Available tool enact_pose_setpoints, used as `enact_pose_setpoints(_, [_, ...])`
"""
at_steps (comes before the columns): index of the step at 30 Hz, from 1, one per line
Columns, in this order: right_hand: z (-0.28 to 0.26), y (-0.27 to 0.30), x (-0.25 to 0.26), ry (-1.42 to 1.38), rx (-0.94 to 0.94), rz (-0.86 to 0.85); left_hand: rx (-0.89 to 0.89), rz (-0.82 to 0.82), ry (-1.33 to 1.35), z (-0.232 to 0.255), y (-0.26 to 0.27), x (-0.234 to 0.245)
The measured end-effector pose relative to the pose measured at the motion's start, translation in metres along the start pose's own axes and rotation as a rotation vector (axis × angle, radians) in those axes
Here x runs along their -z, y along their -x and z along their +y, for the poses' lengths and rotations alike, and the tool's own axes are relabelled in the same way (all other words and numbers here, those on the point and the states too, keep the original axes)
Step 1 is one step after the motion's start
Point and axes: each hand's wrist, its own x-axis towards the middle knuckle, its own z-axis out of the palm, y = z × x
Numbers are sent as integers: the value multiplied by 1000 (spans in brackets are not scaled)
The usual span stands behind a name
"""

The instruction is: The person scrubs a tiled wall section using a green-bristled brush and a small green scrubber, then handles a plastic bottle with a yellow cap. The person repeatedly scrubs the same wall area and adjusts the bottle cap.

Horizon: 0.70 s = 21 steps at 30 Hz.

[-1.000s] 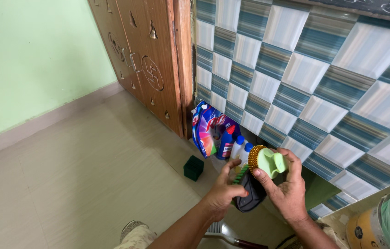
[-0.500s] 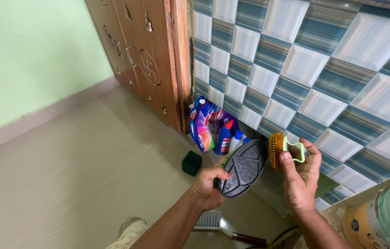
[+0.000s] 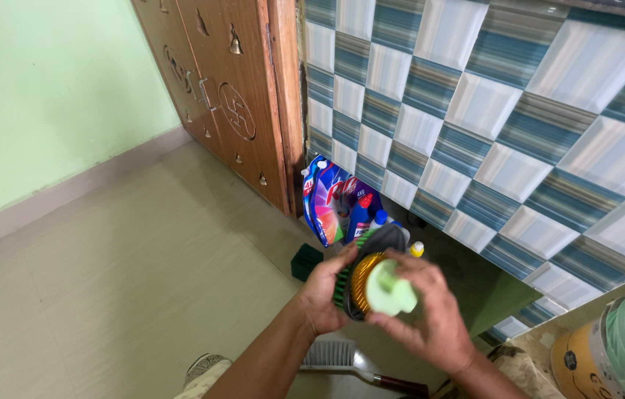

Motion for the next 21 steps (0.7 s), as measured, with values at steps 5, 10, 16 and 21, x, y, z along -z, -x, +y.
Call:
enact_pose_setpoints(5, [32, -7, 4, -294, -511, 411, 98, -147, -106, -12, 5, -3])
enact_pose_setpoints(10, [-12, 12, -14, -112, 14, 98, 86, -27, 66, -8, 1, -1])
enact_pose_setpoints(16, [28, -5, 0, -39, -313, 153, 102, -50, -44, -5, 6, 1])
enact_pose_setpoints(21, [59, -5, 14, -802, -1012, 513, 107, -34, -34, -6, 7, 1])
